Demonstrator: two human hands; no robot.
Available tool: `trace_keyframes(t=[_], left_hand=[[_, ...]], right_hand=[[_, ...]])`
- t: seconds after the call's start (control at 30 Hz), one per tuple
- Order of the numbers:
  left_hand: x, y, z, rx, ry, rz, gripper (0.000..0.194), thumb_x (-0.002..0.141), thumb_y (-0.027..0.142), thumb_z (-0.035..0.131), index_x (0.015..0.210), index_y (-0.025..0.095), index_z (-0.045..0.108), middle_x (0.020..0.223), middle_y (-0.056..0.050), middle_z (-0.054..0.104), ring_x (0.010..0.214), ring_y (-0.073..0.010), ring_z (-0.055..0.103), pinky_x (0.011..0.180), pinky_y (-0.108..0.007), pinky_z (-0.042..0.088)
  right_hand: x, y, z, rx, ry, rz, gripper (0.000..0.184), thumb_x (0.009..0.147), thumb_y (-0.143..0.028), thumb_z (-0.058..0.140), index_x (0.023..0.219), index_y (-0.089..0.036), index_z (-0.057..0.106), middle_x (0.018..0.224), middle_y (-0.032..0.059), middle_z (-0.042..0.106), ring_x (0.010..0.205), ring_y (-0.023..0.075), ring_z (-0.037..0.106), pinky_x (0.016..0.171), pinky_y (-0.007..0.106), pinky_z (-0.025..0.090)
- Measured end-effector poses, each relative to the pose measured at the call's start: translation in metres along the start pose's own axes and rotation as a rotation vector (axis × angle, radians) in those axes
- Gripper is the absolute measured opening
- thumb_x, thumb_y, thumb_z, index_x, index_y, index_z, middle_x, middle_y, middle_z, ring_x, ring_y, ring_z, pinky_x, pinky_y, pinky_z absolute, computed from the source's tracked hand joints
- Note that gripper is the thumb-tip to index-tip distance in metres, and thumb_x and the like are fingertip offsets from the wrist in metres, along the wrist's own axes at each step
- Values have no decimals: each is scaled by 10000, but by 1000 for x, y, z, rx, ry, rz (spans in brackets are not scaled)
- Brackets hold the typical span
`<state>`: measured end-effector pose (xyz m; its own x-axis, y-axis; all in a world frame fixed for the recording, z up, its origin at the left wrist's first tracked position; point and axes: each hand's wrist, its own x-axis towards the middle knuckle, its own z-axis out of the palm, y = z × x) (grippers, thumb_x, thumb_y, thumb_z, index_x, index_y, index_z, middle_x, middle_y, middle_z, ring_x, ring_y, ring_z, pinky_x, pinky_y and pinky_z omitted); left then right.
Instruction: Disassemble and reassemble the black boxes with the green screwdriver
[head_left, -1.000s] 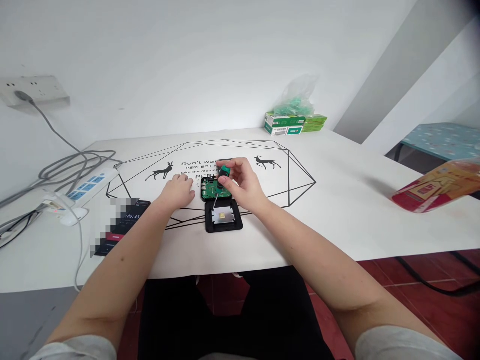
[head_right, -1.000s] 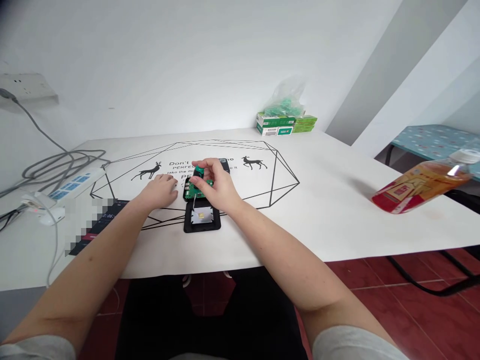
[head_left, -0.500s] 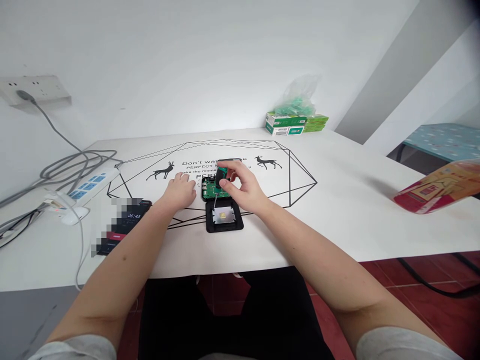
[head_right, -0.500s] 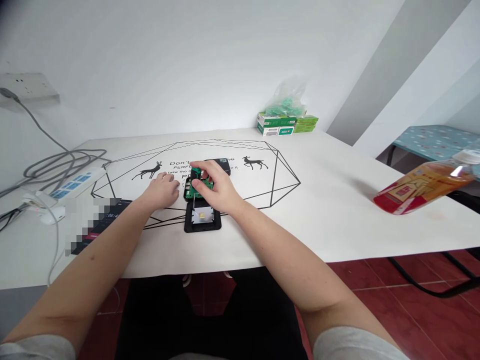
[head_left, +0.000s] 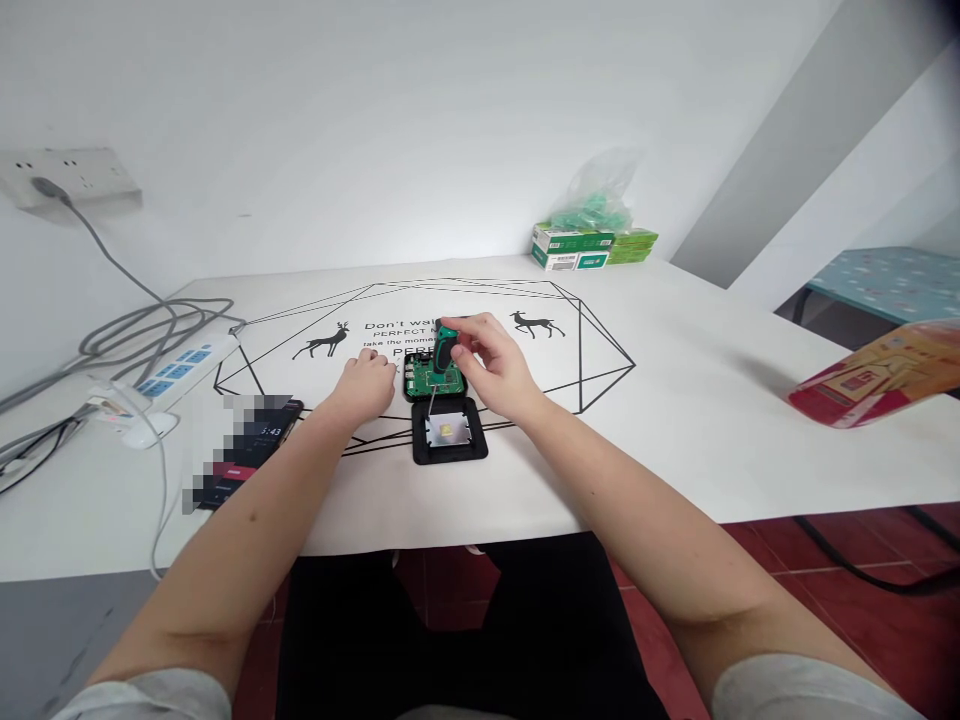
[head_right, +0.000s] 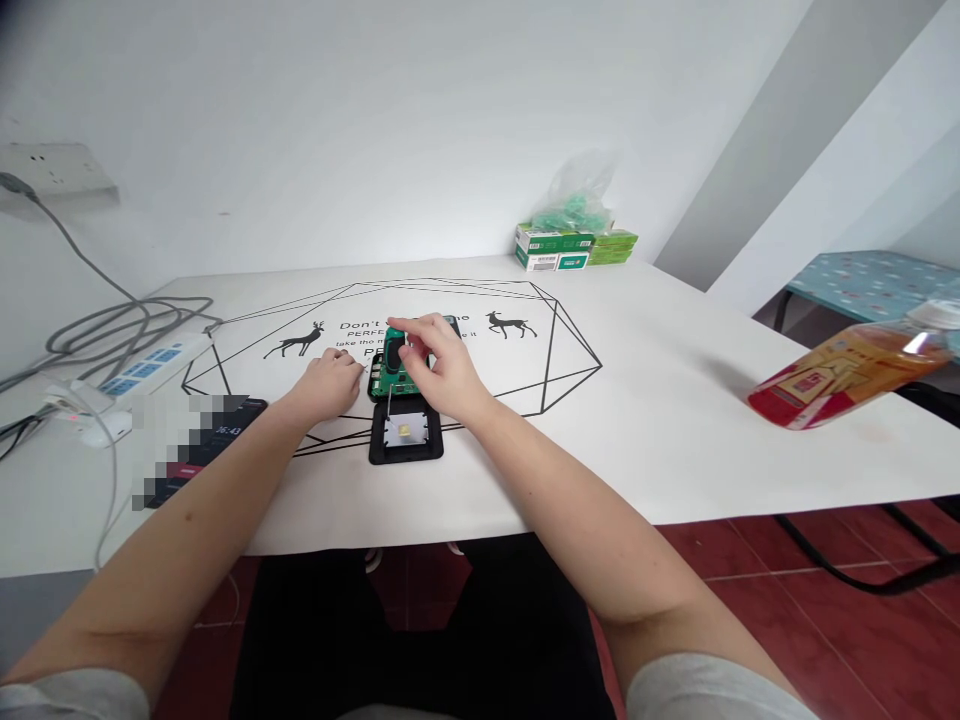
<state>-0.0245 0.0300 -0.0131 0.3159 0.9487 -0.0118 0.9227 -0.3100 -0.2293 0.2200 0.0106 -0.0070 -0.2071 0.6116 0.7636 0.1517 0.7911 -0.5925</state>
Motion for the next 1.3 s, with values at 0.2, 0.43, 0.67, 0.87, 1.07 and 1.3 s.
trace_keyframes(t=[0.2, 0.43, 0.67, 0.87, 1.07, 1.3], left_hand=[[0, 0, -2, 8, 10, 17, 346, 1057, 128, 462, 1208, 137, 774, 1309, -209, 717, 1289, -380, 576, 1007, -468, 509], [-3, 5, -15, 29, -23, 31, 331, 1019, 50, 486, 1160, 134, 774, 1215, -203, 731, 1219, -354, 636, 957, -423, 522], [0, 4, -14, 2, -32, -9, 302, 1006, 51, 520, 1099, 148, 790, 1161, -186, 746, 1164, -334, 672, 923, -382, 517], [4, 1, -12, -27, -38, -27, 279, 983, 47, 550, 1035, 159, 801, 1145, -175, 755, 1112, -318, 688, 894, -357, 518], [5, 0, -11, -52, -35, -39, 299, 962, 37, 552, 1054, 160, 809, 1147, -173, 750, 1110, -316, 689, 900, -359, 528], [5, -2, -10, -67, -40, -40, 329, 944, 22, 560, 1112, 166, 804, 1173, -159, 751, 1124, -302, 690, 914, -348, 538]], right_hand=[[-1, -1, 4, 241, 5, 184, 362, 970, -489, 775, 1226, -300, 601, 1425, 96, 659, 1089, 214, 715, 888, 407, 646], [-5, 0, 10, 302, 8, 215, 420, 932, -536, 829, 1159, -313, 554, 1360, 72, 757, 946, 199, 736, 835, 427, 647], [-5, -7, 4, 176, -17, 108, 318, 1012, -369, 688, 1325, -312, 680, 1368, 80, 750, 949, 188, 682, 853, 418, 637], [-4, -7, 3, 121, -37, 71, 350, 1004, -247, 600, 1340, -297, 683, 1279, 81, 757, 1061, 225, 723, 851, 415, 625], [-2, -7, 3, 39, -35, 33, 319, 993, -367, 718, 1306, -307, 700, 1036, 41, 680, 887, 201, 631, 837, 413, 601], [-3, -6, 3, 151, -23, 63, 314, 1022, -493, 713, 1269, -300, 739, 960, 23, 672, 827, 181, 608, 818, 412, 594]])
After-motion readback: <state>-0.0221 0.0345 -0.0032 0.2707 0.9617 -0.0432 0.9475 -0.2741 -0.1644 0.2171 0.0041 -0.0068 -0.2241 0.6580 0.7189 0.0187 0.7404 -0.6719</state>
